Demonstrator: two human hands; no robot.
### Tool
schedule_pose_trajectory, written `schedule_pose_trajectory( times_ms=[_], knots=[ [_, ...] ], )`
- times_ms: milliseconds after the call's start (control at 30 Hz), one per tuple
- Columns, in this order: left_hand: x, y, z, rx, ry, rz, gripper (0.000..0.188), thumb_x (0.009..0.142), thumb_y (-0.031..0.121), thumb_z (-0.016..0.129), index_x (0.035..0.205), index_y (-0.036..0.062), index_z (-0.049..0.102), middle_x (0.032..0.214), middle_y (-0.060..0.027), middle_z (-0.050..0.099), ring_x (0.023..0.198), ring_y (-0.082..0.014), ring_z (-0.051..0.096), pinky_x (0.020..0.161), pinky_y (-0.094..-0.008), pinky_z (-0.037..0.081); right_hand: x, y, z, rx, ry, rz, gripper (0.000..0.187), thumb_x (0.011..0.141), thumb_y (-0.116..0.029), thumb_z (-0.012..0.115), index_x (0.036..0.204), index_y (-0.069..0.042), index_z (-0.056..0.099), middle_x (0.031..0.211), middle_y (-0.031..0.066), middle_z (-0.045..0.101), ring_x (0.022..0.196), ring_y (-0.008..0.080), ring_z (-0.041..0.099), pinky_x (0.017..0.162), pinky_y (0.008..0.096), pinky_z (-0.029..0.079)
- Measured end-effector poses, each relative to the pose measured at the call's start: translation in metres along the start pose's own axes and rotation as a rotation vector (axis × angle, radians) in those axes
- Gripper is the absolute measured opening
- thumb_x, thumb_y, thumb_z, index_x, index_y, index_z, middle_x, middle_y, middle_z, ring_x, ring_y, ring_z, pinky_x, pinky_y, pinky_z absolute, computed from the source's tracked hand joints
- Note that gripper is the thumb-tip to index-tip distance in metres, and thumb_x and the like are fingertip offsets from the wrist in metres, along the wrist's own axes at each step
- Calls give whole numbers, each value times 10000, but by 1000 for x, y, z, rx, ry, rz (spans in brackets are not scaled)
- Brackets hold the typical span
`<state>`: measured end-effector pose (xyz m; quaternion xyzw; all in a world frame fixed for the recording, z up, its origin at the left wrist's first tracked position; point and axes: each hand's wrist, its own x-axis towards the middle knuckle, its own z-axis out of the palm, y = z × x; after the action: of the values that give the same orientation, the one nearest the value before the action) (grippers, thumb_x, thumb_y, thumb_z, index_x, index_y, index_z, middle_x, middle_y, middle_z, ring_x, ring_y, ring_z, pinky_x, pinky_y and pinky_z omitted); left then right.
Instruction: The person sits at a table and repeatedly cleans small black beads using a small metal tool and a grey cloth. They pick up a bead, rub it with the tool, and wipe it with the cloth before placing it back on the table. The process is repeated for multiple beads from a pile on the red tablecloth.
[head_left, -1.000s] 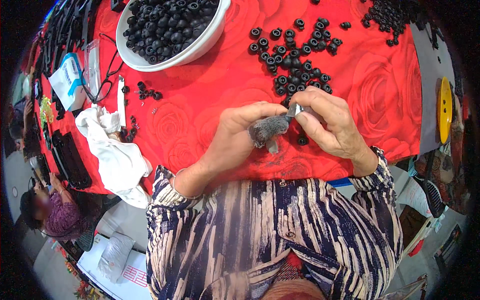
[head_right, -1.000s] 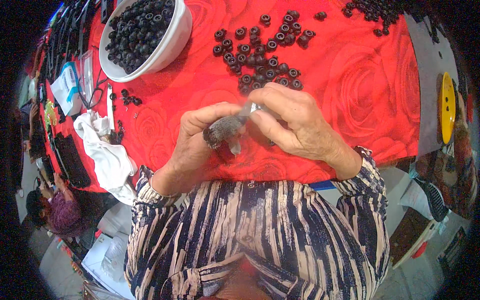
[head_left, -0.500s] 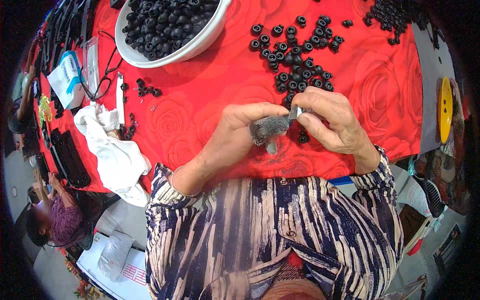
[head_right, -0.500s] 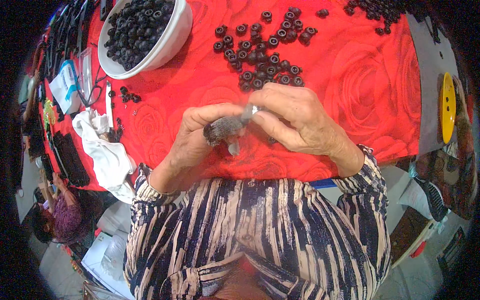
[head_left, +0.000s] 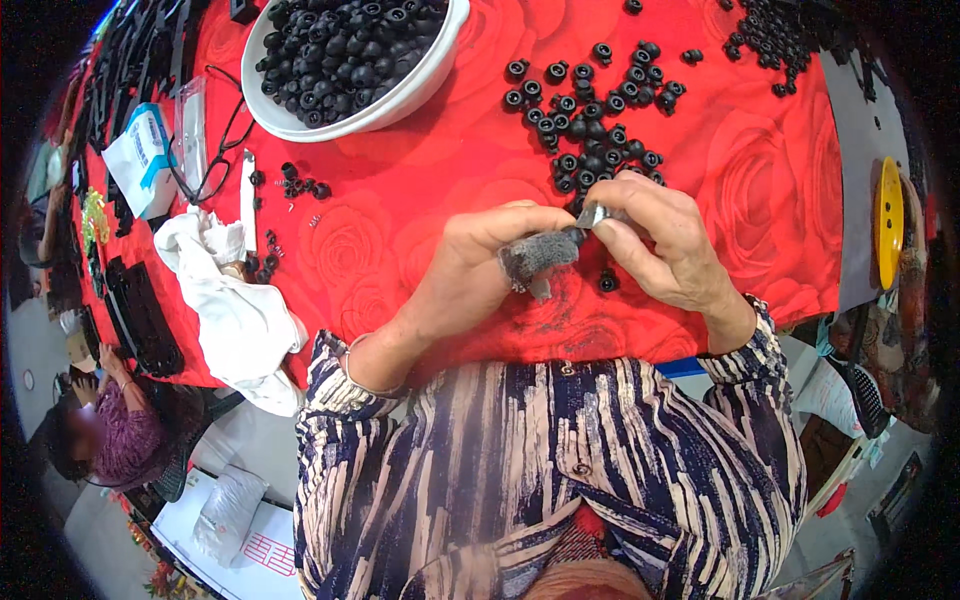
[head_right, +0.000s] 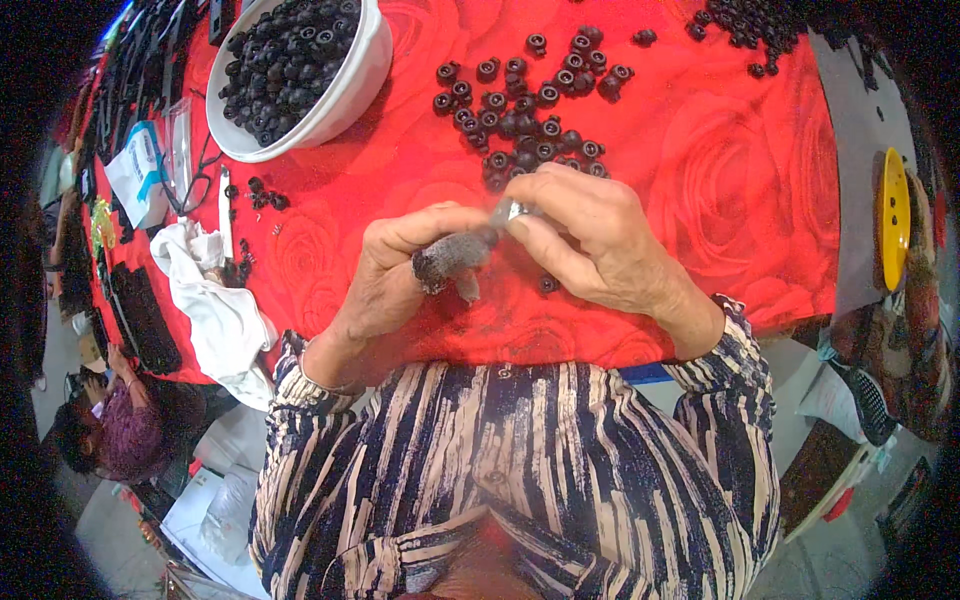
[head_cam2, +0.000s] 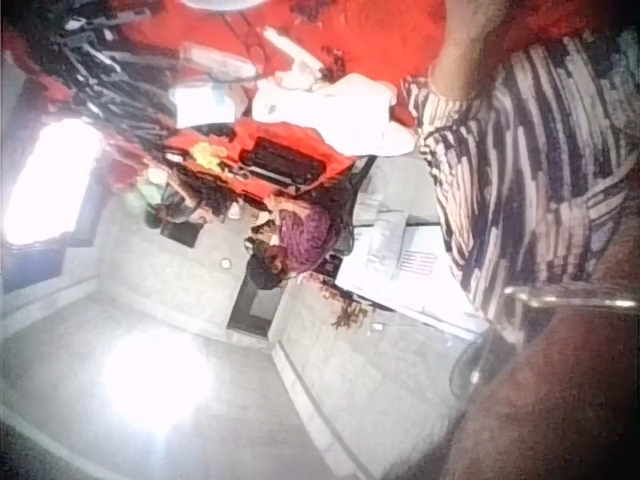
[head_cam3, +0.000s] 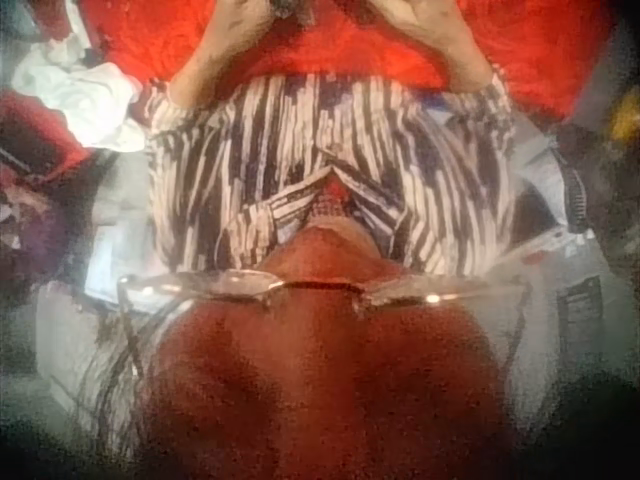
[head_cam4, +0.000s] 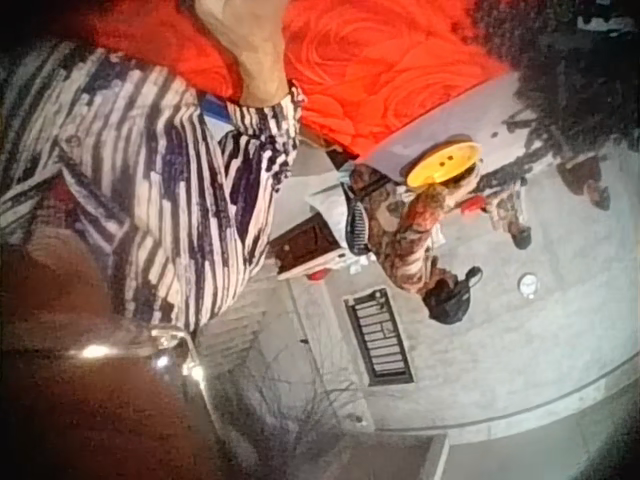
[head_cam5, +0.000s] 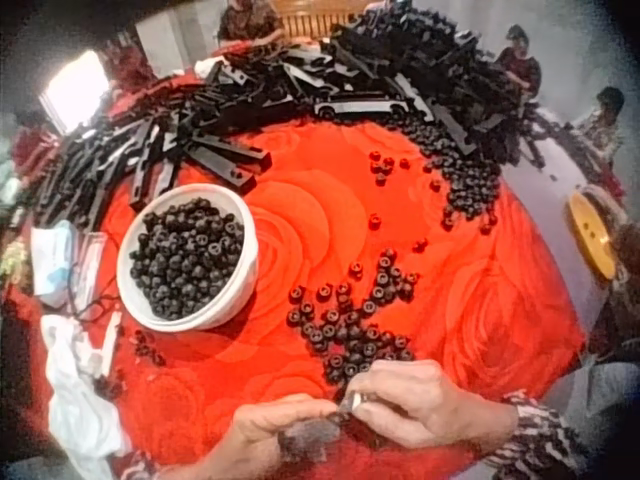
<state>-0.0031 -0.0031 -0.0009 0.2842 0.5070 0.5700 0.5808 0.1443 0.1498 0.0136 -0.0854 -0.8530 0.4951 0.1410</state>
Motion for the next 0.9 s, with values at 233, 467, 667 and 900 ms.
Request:
schedule_pose_trajectory(
  times_ms=[233,467,667,900],
  knots=[
    [1,-1,0,23,-23,-6,242,853,-58,500,1061,-19,616,872,-33,591,656,-77,566,573,-218,474,-3,5,2,-27,-4,-11,161,793,-42,596,941,17,570,746,130,547,630,268,561,545,342,437],
    [1,0,-1,39,-18,-34,242,848,-58,508,1056,-12,621,874,-36,591,657,-79,571,577,-222,487,-2,5,1,-34,-8,-23,163,792,-55,604,938,13,576,731,126,543,616,268,561,533,349,441],
    [1,0,-1,12,-30,-61,245,842,-63,510,1049,-10,629,871,-36,597,667,-81,573,576,-220,486,-2,6,-2,-25,-56,-48,170,784,-58,605,934,15,578,715,121,537,606,267,554,525,353,432],
    [3,2,-4,23,-57,-50,252,847,-63,505,1059,-9,629,887,-44,616,677,-84,580,578,-222,491,-2,6,-2,-48,-56,-83,169,785,-58,602,934,17,577,731,127,546,633,278,559,544,356,440]
  ],
)
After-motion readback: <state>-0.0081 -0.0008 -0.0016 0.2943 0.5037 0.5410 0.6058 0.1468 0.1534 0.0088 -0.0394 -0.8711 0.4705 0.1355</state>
